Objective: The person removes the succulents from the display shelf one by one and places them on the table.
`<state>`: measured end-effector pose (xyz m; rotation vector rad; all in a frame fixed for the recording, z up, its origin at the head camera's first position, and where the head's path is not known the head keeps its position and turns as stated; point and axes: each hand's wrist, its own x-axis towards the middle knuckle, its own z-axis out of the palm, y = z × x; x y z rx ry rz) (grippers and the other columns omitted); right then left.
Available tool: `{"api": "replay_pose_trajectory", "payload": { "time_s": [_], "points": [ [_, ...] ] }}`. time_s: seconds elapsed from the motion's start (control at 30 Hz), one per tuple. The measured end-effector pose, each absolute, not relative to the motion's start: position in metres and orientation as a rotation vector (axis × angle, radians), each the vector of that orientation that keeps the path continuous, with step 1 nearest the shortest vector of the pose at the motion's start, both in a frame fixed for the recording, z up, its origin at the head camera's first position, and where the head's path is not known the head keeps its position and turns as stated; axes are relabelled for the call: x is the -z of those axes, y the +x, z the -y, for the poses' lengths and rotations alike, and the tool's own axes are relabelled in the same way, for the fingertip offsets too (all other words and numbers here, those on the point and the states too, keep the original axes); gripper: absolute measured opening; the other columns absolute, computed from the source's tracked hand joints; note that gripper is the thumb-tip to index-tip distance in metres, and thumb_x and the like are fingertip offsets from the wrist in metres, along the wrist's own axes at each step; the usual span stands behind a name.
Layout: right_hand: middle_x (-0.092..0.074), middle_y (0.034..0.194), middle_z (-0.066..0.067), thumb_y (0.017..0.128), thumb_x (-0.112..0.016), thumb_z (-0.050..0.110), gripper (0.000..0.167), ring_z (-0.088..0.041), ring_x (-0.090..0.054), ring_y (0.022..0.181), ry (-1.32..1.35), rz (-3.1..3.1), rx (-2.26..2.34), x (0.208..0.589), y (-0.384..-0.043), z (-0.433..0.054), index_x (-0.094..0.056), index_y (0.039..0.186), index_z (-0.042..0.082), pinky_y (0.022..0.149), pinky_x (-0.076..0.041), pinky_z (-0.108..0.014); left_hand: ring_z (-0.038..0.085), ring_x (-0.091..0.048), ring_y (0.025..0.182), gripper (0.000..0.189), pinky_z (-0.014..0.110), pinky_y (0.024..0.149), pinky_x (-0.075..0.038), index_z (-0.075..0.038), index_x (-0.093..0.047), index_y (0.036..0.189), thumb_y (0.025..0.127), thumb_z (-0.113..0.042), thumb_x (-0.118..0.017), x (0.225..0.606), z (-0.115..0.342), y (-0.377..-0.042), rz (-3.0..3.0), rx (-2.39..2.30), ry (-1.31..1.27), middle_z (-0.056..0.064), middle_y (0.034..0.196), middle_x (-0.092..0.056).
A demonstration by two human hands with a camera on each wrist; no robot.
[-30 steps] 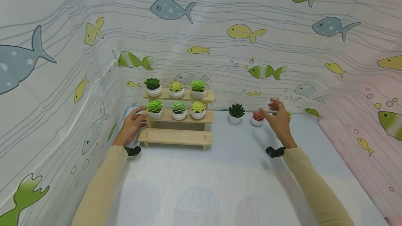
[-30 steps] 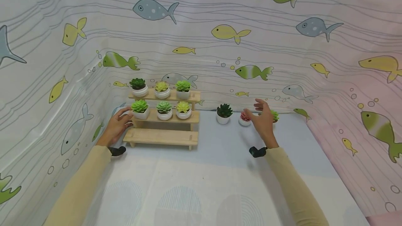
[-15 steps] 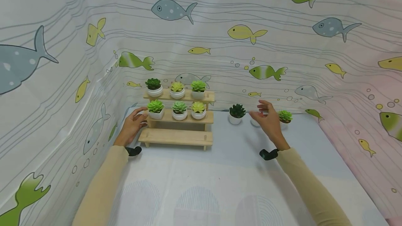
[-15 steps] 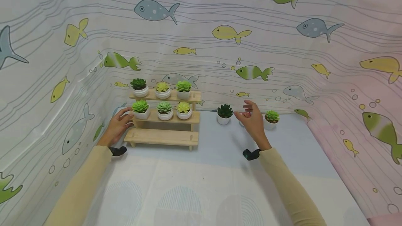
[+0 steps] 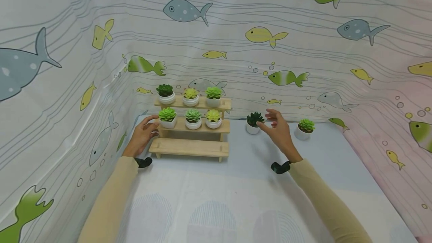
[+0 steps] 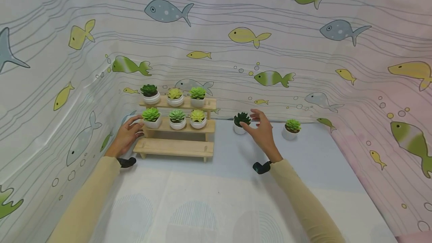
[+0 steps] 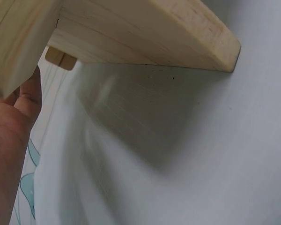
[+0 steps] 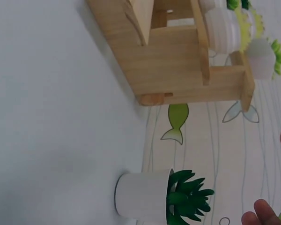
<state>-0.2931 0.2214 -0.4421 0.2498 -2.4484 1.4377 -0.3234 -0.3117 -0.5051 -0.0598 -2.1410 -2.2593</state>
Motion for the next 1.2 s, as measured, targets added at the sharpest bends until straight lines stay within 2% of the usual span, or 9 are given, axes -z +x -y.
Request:
{"api": "replay_pose_trajectory", "payload": {
  "time_s": [0.1,0.33,0.6,0.8,0.97,1.07,1.2],
  "points": [
    [-0.058,0.136,-0.015,0.091,-0.080,0.041,0.074,-0.033,-0.053,0.127,0.270,2.460,-1.421,0.442,-0.294,-0.215,-0.046,0.150,0.012,0.106,-0.042,-0.053,0.013,-0.060,0.096,0.046,0.033,0.086,-0.053,-0.022,-0.055,0.143,0.100,-0.031,-0.070,0.505,0.311,-0.323,2.143,2.267,-0.071,-0.002,0.107,-0.061],
    [-0.059,0.134,-0.020,0.090,-0.083,0.036,0.070,-0.031,-0.054,0.125,0.317,2.438,-1.462,0.442,-0.294,-0.200,-0.050,0.147,0.011,0.105,-0.042,-0.055,0.015,-0.060,0.096,0.046,0.046,0.096,-0.050,-0.020,-0.056,0.141,0.099,-0.028,-0.071,0.484,0.306,-0.312,2.173,2.297,-0.028,-0.001,0.107,-0.062],
    [-0.061,0.128,-0.015,0.090,-0.083,0.032,0.065,-0.036,-0.055,0.123,0.370,2.408,-1.512,0.445,-0.296,-0.184,-0.053,0.143,0.011,0.104,-0.044,-0.053,0.015,-0.060,0.097,0.043,0.047,0.096,-0.050,-0.019,-0.057,0.141,0.100,-0.026,-0.070,0.480,0.304,-0.310,2.190,2.282,-0.024,-0.001,0.108,-0.061],
    [-0.059,0.130,-0.019,0.091,-0.082,0.033,0.067,-0.040,-0.053,0.125,0.395,2.434,-1.555,0.447,-0.296,-0.173,-0.050,0.145,0.009,0.105,-0.043,-0.056,0.015,-0.060,0.098,0.042,0.050,0.098,-0.048,-0.019,-0.056,0.141,0.102,-0.026,-0.068,0.479,0.303,-0.309,2.211,2.263,-0.033,-0.001,0.109,-0.062],
    [-0.060,0.132,-0.013,0.090,-0.082,0.036,0.068,-0.036,-0.053,0.125,0.385,2.486,-1.525,0.447,-0.295,-0.160,-0.050,0.146,0.014,0.107,-0.043,-0.053,0.017,-0.061,0.097,0.042,0.051,0.098,-0.049,-0.020,-0.056,0.142,0.102,-0.027,-0.068,0.480,0.303,-0.309,2.208,2.259,-0.029,-0.001,0.108,-0.062],
    [-0.060,0.134,-0.015,0.091,-0.081,0.036,0.067,-0.033,-0.054,0.125,0.398,2.511,-1.492,0.448,-0.296,-0.151,-0.050,0.146,0.015,0.106,-0.043,-0.053,0.019,-0.062,0.096,0.044,0.051,0.095,-0.050,-0.020,-0.055,0.144,0.102,-0.027,-0.067,0.486,0.305,-0.311,2.188,2.271,-0.035,-0.001,0.105,-0.062],
    [-0.059,0.134,-0.018,0.092,-0.081,0.032,0.065,-0.032,-0.055,0.123,0.432,2.519,-1.473,0.449,-0.298,-0.140,-0.050,0.146,0.014,0.104,-0.045,-0.055,0.020,-0.062,0.094,0.046,0.045,0.088,-0.054,-0.022,-0.054,0.148,0.103,-0.028,-0.065,0.497,0.311,-0.317,2.166,2.284,-0.052,-0.001,0.103,-0.063]
  ]
}}
